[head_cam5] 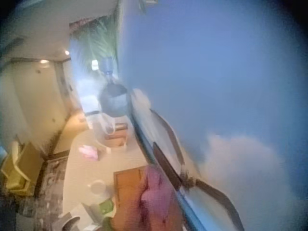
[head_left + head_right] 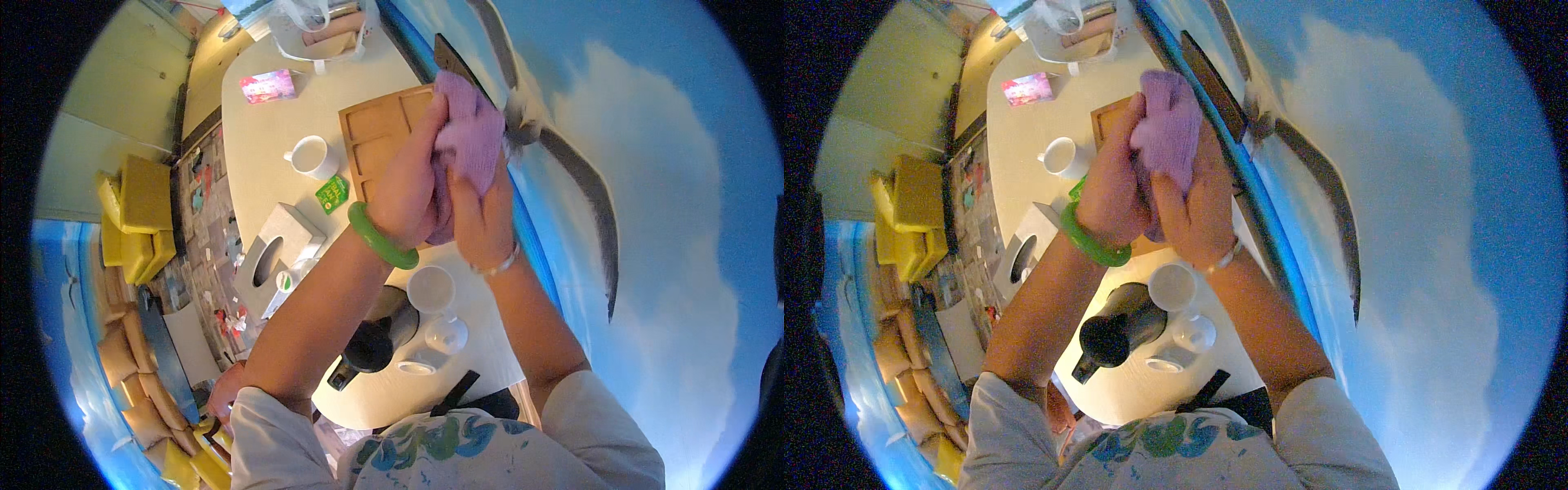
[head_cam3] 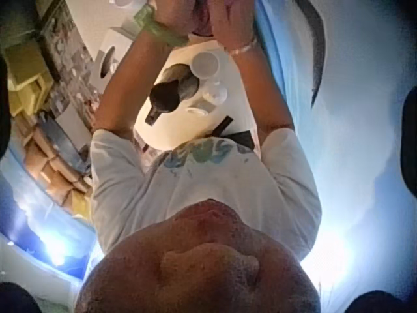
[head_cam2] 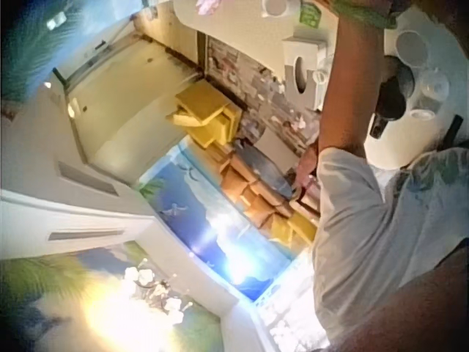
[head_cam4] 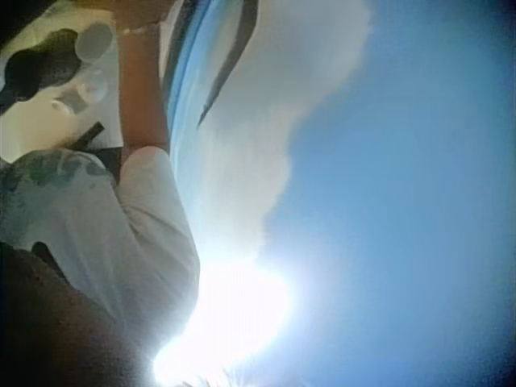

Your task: The person wipes a white mug, a wooden tray, and the tabletop with a pink cloth. They handle a black kettle and a plastic water bottle, moving them aside and wiping the surfaces underneath. The person also wipes a tissue box and other small items on the table.

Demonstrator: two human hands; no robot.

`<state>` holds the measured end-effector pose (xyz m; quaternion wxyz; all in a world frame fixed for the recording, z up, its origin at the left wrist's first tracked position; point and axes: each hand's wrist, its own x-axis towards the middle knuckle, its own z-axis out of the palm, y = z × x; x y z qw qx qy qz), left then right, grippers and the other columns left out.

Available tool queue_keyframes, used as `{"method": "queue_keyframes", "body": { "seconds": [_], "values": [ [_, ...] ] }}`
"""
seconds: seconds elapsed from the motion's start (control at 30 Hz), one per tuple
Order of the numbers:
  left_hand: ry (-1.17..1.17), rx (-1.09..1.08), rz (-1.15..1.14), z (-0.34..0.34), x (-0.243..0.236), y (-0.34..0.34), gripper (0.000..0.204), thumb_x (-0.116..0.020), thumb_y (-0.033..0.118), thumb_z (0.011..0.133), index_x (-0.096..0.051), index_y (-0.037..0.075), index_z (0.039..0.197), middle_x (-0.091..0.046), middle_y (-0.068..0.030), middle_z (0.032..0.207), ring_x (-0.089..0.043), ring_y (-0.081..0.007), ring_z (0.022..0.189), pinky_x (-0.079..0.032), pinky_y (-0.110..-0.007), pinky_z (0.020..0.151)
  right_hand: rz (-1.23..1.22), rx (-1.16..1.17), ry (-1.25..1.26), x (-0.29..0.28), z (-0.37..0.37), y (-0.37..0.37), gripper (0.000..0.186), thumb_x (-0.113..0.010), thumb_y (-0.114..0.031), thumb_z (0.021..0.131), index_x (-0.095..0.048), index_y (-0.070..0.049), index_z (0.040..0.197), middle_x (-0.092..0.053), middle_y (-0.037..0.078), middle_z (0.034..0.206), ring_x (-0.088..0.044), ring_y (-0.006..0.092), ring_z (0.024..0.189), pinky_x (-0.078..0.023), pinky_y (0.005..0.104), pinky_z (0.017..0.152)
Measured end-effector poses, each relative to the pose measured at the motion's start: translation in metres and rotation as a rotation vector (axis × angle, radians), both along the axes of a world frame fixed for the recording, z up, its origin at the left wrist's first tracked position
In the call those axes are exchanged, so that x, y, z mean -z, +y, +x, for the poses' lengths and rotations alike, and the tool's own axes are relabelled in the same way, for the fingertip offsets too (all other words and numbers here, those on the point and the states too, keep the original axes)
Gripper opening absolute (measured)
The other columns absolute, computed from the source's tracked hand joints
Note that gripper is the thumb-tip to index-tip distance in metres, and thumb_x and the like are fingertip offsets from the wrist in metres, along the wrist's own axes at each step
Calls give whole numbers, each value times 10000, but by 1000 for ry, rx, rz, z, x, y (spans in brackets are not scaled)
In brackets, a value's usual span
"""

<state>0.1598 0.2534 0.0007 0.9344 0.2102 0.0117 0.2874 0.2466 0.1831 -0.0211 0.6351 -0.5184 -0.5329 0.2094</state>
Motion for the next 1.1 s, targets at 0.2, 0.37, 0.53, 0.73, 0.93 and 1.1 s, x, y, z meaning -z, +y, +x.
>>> {"method": "queue_keyframes", "body": {
  "seconds": [0.2,0.37,0.53,0.73,0.93,1.1],
  "values": [
    [453,-152,117,-46,-66,-71,600,-415,552,998,-513,65,1334,-613,-96,1216,-581,-188,1114,-446,-316,1004,118,-36,-327,-42,-39,-88,568,-608,-172,819,-492,40,1332,-527,226,1341,-498,343,1258,-365,405,1074],
    [327,-243,328,-89,-99,-187,715,-457,454,1015,-210,-58,1448,-466,-181,1333,-464,-209,1224,-357,-313,1043,-177,-257,55,-105,-67,-154,658,-706,-101,745,-499,42,1353,-590,113,1272,-544,155,1145,-408,295,995],
    [524,-407,520,-121,-77,-248,822,-453,406,1019,-10,-83,1508,-140,-258,1571,-140,-319,1472,-107,-361,1184,-344,-70,-389,-116,-90,-233,663,-770,-126,743,-517,34,1334,-646,62,1141,-598,129,1012,-457,279,927],
    [348,-221,228,-179,-50,-300,518,-570,292,994,-431,8,1404,-544,-54,1316,-498,-142,1209,-408,-327,1040,-475,-95,104,-88,-105,-290,597,-759,-125,772,-504,4,1297,-612,88,1163,-595,179,1067,-483,340,933],
    [471,-517,-103,-184,-40,-328,500,-541,435,984,-585,13,1248,-632,-87,1149,-579,-149,1042,-461,-300,930,-501,-163,237,-77,-149,-305,502,-742,-98,796,-539,-17,1248,-624,58,1139,-602,170,1055,-491,313,930],
    [301,-470,-190,-194,-42,-326,555,-410,505,1019,-553,36,1280,-613,-88,1206,-581,-172,1123,-441,-303,993,-242,-73,146,-85,-160,-303,476,-703,-114,840,-513,3,1261,-605,105,1187,-592,218,1083,-472,367,945]
  ]
}}
